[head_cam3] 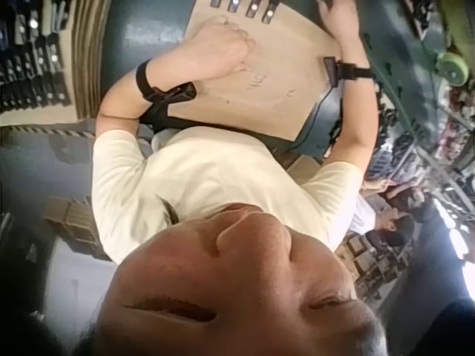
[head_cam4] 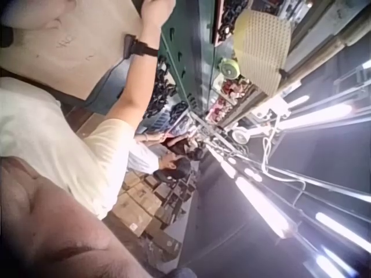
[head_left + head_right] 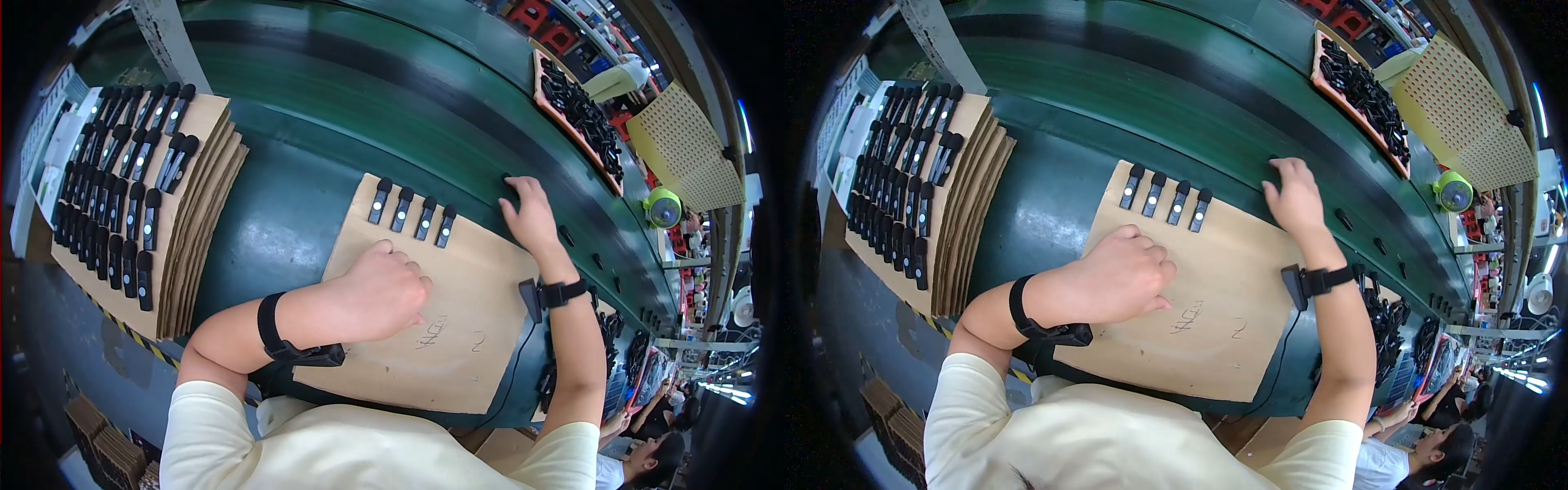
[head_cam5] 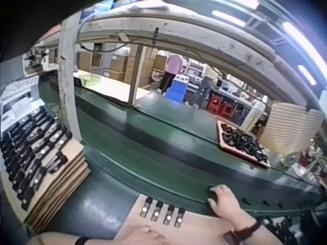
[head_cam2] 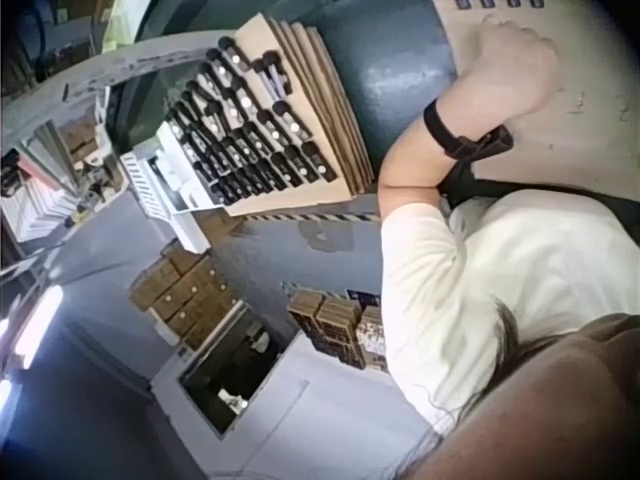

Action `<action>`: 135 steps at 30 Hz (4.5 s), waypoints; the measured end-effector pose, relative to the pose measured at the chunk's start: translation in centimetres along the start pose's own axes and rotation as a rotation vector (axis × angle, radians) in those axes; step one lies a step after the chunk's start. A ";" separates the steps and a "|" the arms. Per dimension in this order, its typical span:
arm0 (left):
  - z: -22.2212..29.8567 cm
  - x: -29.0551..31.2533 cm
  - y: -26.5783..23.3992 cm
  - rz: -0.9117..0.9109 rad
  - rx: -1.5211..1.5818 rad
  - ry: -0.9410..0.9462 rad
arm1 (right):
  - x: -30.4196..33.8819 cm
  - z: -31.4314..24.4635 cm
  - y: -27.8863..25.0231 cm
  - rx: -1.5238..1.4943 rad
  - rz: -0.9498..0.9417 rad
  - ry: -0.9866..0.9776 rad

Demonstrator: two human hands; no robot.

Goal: The person picks up a microphone and a clip, presses them together to assemble the unit, and places it onto a cardboard sheet. This process is repeated for several microphones, arranging the finished units in rows on the sheet.

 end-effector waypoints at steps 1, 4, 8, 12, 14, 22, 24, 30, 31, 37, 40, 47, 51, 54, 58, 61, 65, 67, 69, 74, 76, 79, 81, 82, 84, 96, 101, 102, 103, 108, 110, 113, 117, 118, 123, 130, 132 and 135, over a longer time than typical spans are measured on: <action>-0.1 -0.1 0.1 0.001 0.002 0.005 | -0.5 1.3 0.4 0.002 -0.002 0.001; 0.1 -0.1 0.0 0.003 -0.003 0.009 | -1.7 4.3 1.5 0.140 -0.097 0.193; 0.3 -0.4 -0.2 0.006 0.008 0.026 | -2.5 5.7 0.8 0.121 -0.236 0.348; -0.3 -0.3 -0.6 -0.029 0.048 0.000 | -0.7 0.6 -1.7 -0.218 -0.277 0.298; -0.5 -0.1 -2.6 0.327 0.065 0.026 | 1.6 -2.7 -3.8 -0.331 -0.214 0.157; -0.2 0.5 -5.7 0.833 0.213 0.115 | 10.0 -11.3 -9.5 -0.562 -0.079 -0.258; -0.2 0.5 -5.7 0.813 0.240 0.157 | 10.6 -12.0 -10.0 -0.583 -0.031 -0.298; 0.0 0.7 -6.1 0.806 0.218 0.235 | 11.3 -12.5 -10.4 -0.560 -0.019 -0.306; 0.1 0.7 -6.2 0.809 0.211 0.242 | 11.3 -12.6 -10.4 -0.558 -0.011 -0.314; 0.2 0.6 -6.1 0.824 0.187 0.247 | 11.3 -12.8 -10.4 -0.556 0.001 -0.316; 0.2 0.6 -6.0 0.839 0.197 0.256 | 11.3 -13.0 -10.6 -0.551 0.064 -0.346; 0.3 0.7 -6.4 0.838 0.220 0.212 | 11.4 -12.8 -10.2 -0.557 0.096 -0.392; 0.2 0.6 -5.9 0.816 0.205 0.251 | 11.7 -12.6 -9.6 -0.615 0.110 -0.363; 0.3 0.6 -6.0 0.813 0.190 0.234 | 11.9 -12.3 -9.2 -0.685 0.083 -0.321; 0.5 0.4 -5.4 0.787 0.155 0.212 | 11.8 -12.6 -9.3 -0.747 0.021 -0.310; 0.4 0.0 -4.7 0.758 0.127 0.176 | 11.6 -13.0 -9.3 -0.703 0.009 -0.350; -0.1 -0.2 -3.9 0.668 0.069 0.062 | 11.1 -12.0 -8.1 -0.640 -0.026 -0.278; -0.5 -0.3 -3.2 0.549 0.026 -0.033 | 10.3 -10.8 -7.2 -0.581 -0.029 -0.178; -0.4 -0.4 -2.3 0.437 0.023 -0.017 | 9.7 -9.7 -6.2 -0.550 -0.031 -0.129; -0.2 -0.5 -0.1 0.134 0.018 0.037 | 9.3 -8.3 -3.6 -0.324 0.020 -0.236; -0.2 -0.4 0.2 0.094 0.021 0.047 | 9.7 -8.3 -2.7 -0.221 0.035 -0.316; -0.3 -0.4 0.4 0.051 0.030 0.040 | 11.1 -8.4 -1.4 -0.186 -0.033 -0.341; -0.2 -0.3 0.4 0.051 0.033 0.039 | 11.4 -8.6 -1.0 -0.169 -0.067 -0.352; -0.2 -0.2 0.3 0.051 0.035 0.038 | 11.3 -8.6 -0.9 -0.169 -0.061 -0.350; -0.2 -0.2 0.4 0.051 0.037 0.038 | 11.2 -8.5 -0.8 -0.168 -0.046 -0.346; -0.1 -0.2 0.4 0.037 0.023 0.045 | 8.5 -7.3 -1.4 -0.177 -0.067 -0.308; -0.1 -0.2 0.3 0.037 0.036 0.048 | 4.3 -3.7 -1.1 -0.137 -0.034 -0.163; -0.1 -0.2 0.3 0.042 0.035 0.051 | 3.2 -2.4 -0.6 -0.130 -0.003 -0.127; -0.1 -0.3 0.3 0.047 0.035 0.054 | 2.2 -1.0 -0.2 -0.123 0.028 -0.091; -0.2 -0.3 0.3 0.057 0.034 0.056 | -1.2 3.5 1.7 0.043 0.022 0.048; -0.2 -0.5 0.1 -0.010 0.057 0.032 | -2.0 4.1 1.5 0.079 -0.163 0.255; -0.5 -0.4 -0.7 0.068 0.085 0.017 | -1.5 2.6 0.2 -0.040 -0.260 0.347; -0.9 -0.2 -3.9 0.549 0.105 -0.006 | 2.5 -2.3 -2.7 -0.420 -0.237 0.206; -0.8 0.1 -5.1 0.811 0.092 -0.022 | 4.1 -3.8 -4.1 -0.519 -0.201 0.084; -0.8 0.2 -5.2 0.870 0.266 0.028 | 10.0 -9.0 -7.7 -0.722 -0.152 -0.125; -0.4 0.2 -5.2 0.866 0.281 0.187 | 11.7 -10.5 -8.8 -0.730 -0.084 -0.237; -0.4 0.3 -5.3 0.869 0.278 0.193 | 11.8 -10.7 -8.9 -0.728 -0.073 -0.252; -0.3 0.4 -5.5 0.872 0.271 0.203 | 11.8 -11.0 -8.8 -0.729 -0.056 -0.274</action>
Point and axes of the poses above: each hand's wrist, its own x-axis away from the middle knuckle, its own y-axis out of the palm, z = x × y, the point moved 4 cm from there along -x, towards the middle knuckle, and after that the axes turned 13 degrees about y, right-handed, at the moved point
